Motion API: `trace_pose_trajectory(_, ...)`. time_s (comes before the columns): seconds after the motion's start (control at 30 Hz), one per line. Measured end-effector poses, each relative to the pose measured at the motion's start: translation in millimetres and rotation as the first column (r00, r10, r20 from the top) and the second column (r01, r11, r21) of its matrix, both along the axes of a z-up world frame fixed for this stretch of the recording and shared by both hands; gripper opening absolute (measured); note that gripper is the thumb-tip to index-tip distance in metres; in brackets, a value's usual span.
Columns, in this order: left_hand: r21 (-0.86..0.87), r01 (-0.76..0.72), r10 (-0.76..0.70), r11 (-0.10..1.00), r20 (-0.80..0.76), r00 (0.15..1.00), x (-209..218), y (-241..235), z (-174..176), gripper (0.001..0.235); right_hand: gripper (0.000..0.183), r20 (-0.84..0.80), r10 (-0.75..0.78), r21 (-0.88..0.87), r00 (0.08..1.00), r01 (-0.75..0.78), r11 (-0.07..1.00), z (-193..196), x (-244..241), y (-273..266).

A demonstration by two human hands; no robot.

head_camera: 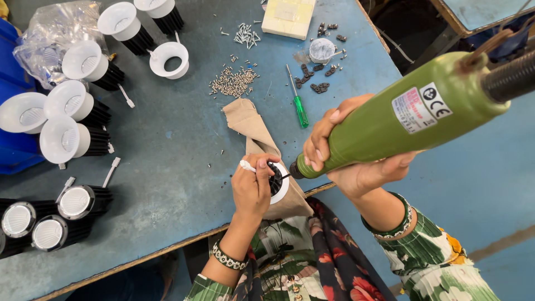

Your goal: The person assembles LED light fixtures by inserting black finned heat sinks into white plastic housings and securing them with screws using a green cordless screwdriver. The person repeatedly picks up components, aligns them, and fastens screws while working at a blue workbench.

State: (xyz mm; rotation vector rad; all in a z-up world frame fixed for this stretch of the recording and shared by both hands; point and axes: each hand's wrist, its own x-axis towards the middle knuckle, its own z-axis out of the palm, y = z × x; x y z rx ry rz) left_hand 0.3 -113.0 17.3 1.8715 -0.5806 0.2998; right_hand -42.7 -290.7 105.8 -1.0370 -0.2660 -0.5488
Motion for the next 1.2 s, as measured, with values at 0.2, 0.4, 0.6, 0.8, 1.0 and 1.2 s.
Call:
trace_pose_trajectory(0.2,-0.019,-0.002,0.002,1.000,0.005,1.000,1,0,-1,0.034,0.091,0.006,-0.004,0.015,1.000,0.004,1.000,-4,5,4)
trace_pose_trajectory(0.4,-0.027,-0.001,0.002,1.000,0.014,1.000,0,-1,1,0.034,0.086,0.020,0.057,-0.040,0.998,-0.057,0.998,-8,8,11)
trace_pose_trajectory(0.6,-0.026,-0.033,0.033,0.999,0.009,0.999,-1,-1,-4,0.034,0.091,-0.002,0.214,-0.030,0.977,-0.214,0.976,-13,31,22)
trace_pose_trajectory(0.8,-0.059,-0.044,0.048,0.997,0.059,0.997,1,1,-13,0.029,0.102,-0.089,0.393,-0.080,0.915,-0.400,0.913,-16,34,35)
trace_pose_trajectory(1.0,-0.092,-0.009,0.010,0.996,0.000,1.000,3,0,-12,0.031,0.100,-0.064,0.350,-0.085,0.935,-0.355,0.931,-15,36,36)
trace_pose_trajectory(1.2,-0.052,-0.018,0.013,0.999,-0.093,0.996,4,0,-15,0.037,0.097,-0.013,0.301,-0.065,0.954,-0.301,0.951,-19,33,32)
